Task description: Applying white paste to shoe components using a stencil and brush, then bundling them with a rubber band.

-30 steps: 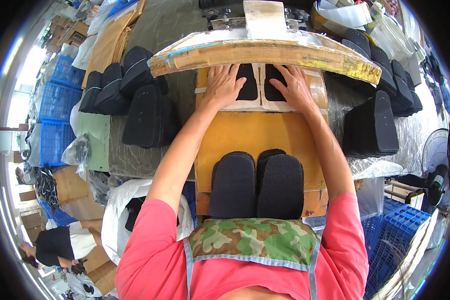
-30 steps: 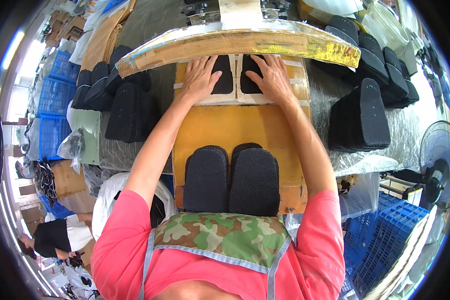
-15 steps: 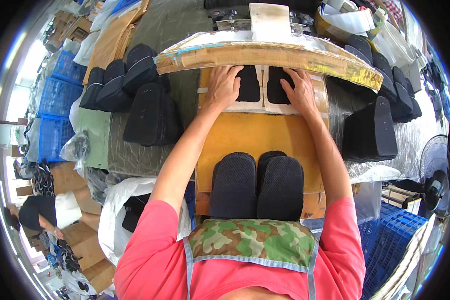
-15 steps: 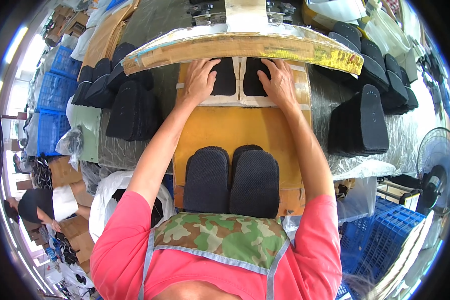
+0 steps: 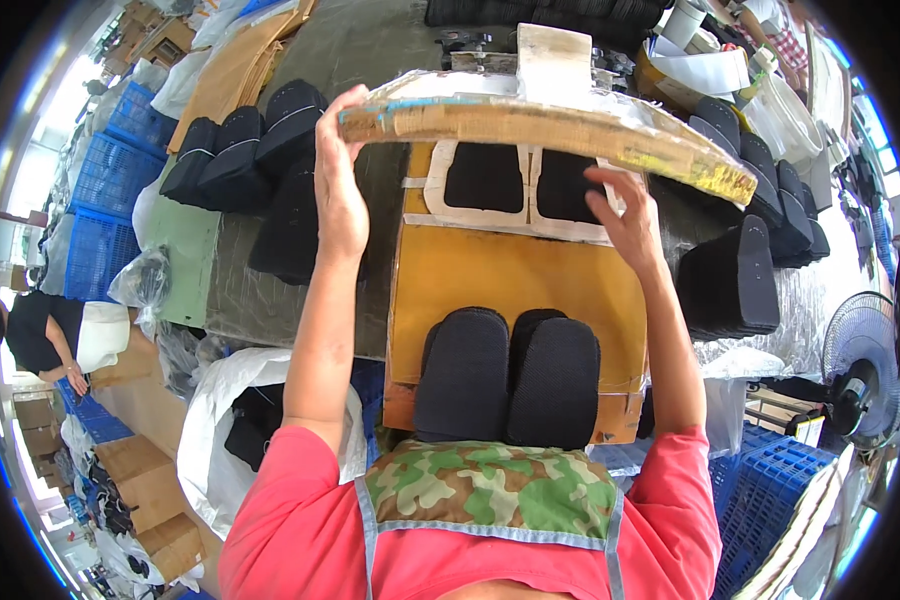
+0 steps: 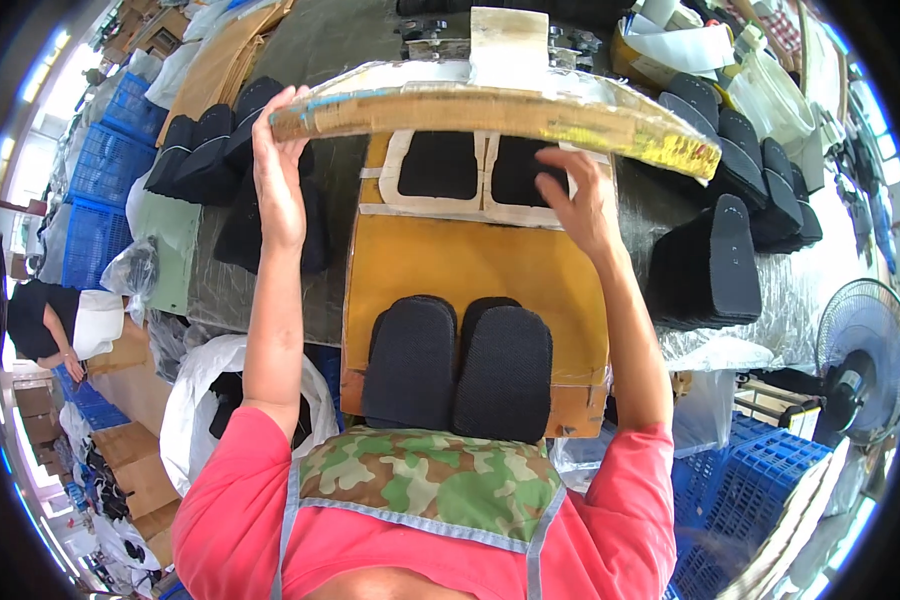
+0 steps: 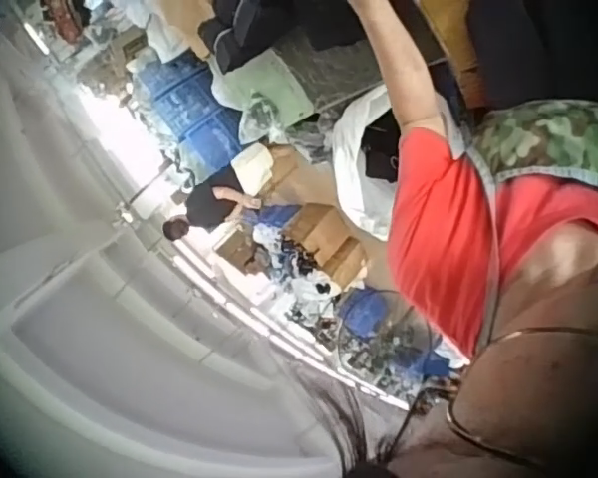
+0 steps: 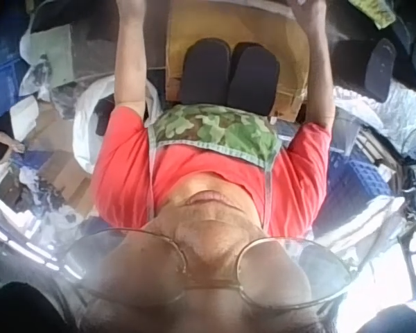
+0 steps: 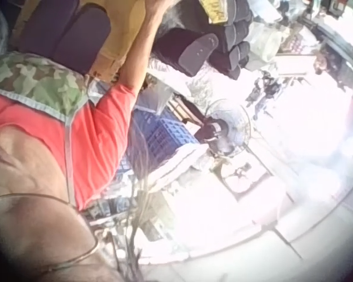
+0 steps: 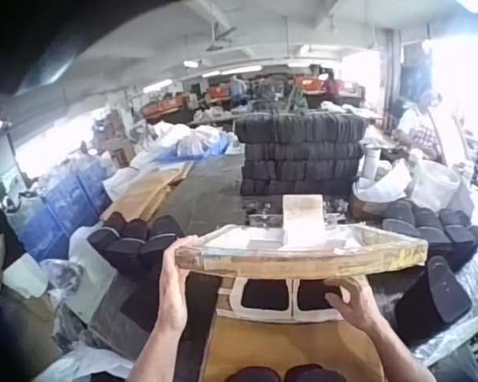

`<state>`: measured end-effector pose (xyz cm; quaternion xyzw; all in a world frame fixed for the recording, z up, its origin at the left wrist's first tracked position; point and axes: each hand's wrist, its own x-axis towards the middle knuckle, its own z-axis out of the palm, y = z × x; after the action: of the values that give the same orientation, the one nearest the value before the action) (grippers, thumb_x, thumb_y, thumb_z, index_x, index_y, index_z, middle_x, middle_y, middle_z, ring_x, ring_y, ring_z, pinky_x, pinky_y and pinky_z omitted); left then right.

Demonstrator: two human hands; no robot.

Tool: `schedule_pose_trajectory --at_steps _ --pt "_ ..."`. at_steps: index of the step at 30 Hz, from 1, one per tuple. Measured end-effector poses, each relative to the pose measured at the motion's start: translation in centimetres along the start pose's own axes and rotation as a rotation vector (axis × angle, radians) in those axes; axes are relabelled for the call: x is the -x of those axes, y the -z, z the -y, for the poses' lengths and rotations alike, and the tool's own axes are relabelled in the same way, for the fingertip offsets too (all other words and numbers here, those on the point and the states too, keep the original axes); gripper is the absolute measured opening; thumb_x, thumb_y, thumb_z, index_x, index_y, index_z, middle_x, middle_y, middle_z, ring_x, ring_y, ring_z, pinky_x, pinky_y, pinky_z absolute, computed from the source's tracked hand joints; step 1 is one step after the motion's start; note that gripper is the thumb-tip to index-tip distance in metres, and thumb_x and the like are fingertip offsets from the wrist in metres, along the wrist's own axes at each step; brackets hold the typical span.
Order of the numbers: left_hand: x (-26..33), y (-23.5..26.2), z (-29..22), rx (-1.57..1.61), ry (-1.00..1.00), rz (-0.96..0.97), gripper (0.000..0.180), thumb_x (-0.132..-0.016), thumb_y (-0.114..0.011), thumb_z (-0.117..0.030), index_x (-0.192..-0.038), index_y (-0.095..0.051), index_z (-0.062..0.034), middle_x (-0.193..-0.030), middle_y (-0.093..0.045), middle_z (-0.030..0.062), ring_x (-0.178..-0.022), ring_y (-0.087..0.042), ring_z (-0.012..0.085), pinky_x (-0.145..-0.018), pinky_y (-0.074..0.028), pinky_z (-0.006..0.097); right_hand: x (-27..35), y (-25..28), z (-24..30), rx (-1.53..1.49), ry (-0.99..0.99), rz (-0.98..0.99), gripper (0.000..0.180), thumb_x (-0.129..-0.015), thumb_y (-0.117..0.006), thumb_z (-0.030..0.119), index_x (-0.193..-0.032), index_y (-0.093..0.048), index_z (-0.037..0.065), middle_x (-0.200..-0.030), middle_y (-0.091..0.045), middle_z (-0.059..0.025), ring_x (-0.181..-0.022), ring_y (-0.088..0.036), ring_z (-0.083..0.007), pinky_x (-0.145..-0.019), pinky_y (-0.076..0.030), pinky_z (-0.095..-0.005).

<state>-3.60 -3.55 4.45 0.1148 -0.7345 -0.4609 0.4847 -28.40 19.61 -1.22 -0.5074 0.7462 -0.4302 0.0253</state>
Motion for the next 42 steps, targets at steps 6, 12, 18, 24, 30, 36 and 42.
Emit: schedule_pose_trajectory --at_steps 6,12,18,24,30,36,42 --pt "8.2 1.5 2.6 0.023 0.182 0.094 0.047 -0.105 -0.028 -0.042 -0.119 -0.051 -0.0041 -0.153 -0.033 0.019 -0.138 -0.035 0.0251 -0.114 -0.022 0.04 2.8 4.9 10.0 -0.222 0.063 0.587 0.026 -0.081 -0.071 0.01 -0.106 -0.067 0.002 -0.1 -0.07 -0.0139 -0.097 -0.067 -0.0293 -0.087 -0.051 -0.0364" --pt "12.2 -0.4 5.6 -0.104 0.332 0.123 0.009 -0.093 -0.053 -0.012 -0.097 -0.057 -0.0046 -0.157 -0.029 0.0179 -0.09 -0.055 0.0106 -0.08 -0.045 0.026 -9.1 1.3 1.1 0.422 0.349 -0.062 0.046 -0.087 -0.063 0.015 -0.132 -0.053 0.008 -0.126 -0.058 -0.0165 -0.122 -0.051 -0.0325 -0.104 -0.037 -0.0451" --pt "11.9 -0.8 5.9 -0.089 0.321 0.099 0.01 -0.09 -0.056 -0.012 -0.093 -0.058 -0.0034 -0.155 -0.033 0.0192 -0.085 -0.057 0.0105 -0.079 -0.046 0.027 -14.2 -1.7 -2.7 0.511 0.267 0.023 0.031 -0.084 -0.059 0.01 -0.115 -0.062 0.007 -0.109 -0.063 -0.0152 -0.107 -0.057 -0.0345 -0.093 -0.044 -0.0454" --pt "12.4 0.5 5.7 -0.085 0.32 0.038 0.01 -0.091 -0.056 -0.013 -0.093 -0.059 -0.0028 -0.155 -0.033 0.0194 -0.082 -0.057 0.009 -0.076 -0.046 0.026 -4.9 0.4 2.3 0.337 0.187 0.268 0.017 -0.08 -0.062 0.006 -0.096 -0.068 0.007 -0.091 -0.066 -0.0125 -0.09 -0.063 -0.0336 -0.079 -0.05 -0.0435" --pt "11.8 -1.1 5.8 -0.059 0.334 0.09 0.01 -0.091 -0.056 -0.014 -0.093 -0.059 -0.0044 -0.155 -0.032 0.0194 -0.087 -0.058 0.0098 -0.079 -0.046 0.027 -10.4 0.6 -1.6 0.431 0.081 0.059 0.016 -0.08 -0.059 0.007 -0.094 -0.066 0.007 -0.087 -0.067 -0.0155 -0.085 -0.064 -0.0372 -0.077 -0.051 -0.0459" --pt "12.4 0.1 5.7 -0.09 0.343 0.053 0.009 -0.09 -0.056 -0.014 -0.093 -0.059 -0.0053 -0.155 -0.032 0.0189 -0.091 -0.059 0.0106 -0.079 -0.046 0.027 -5.4 -2.1 1.6 0.546 0.062 0.141 0.022 -0.079 -0.063 0.014 -0.1 -0.062 0.007 -0.093 -0.065 -0.0138 -0.087 -0.063 -0.0364 -0.075 -0.05 -0.0462" --pt "12.8 0.5 5.7 -0.055 0.384 0.046 0.009 -0.091 -0.056 -0.012 -0.094 -0.059 -0.0042 -0.155 -0.032 0.0191 -0.087 -0.059 0.0099 -0.076 -0.047 0.026 -8.5 -6.7 8.6 0.385 0.045 0.288 0.017 -0.08 -0.055 0.009 -0.093 -0.061 -0.001 -0.084 -0.064 -0.0242 -0.081 -0.062 -0.0435 -0.075 -0.049 -0.0509"
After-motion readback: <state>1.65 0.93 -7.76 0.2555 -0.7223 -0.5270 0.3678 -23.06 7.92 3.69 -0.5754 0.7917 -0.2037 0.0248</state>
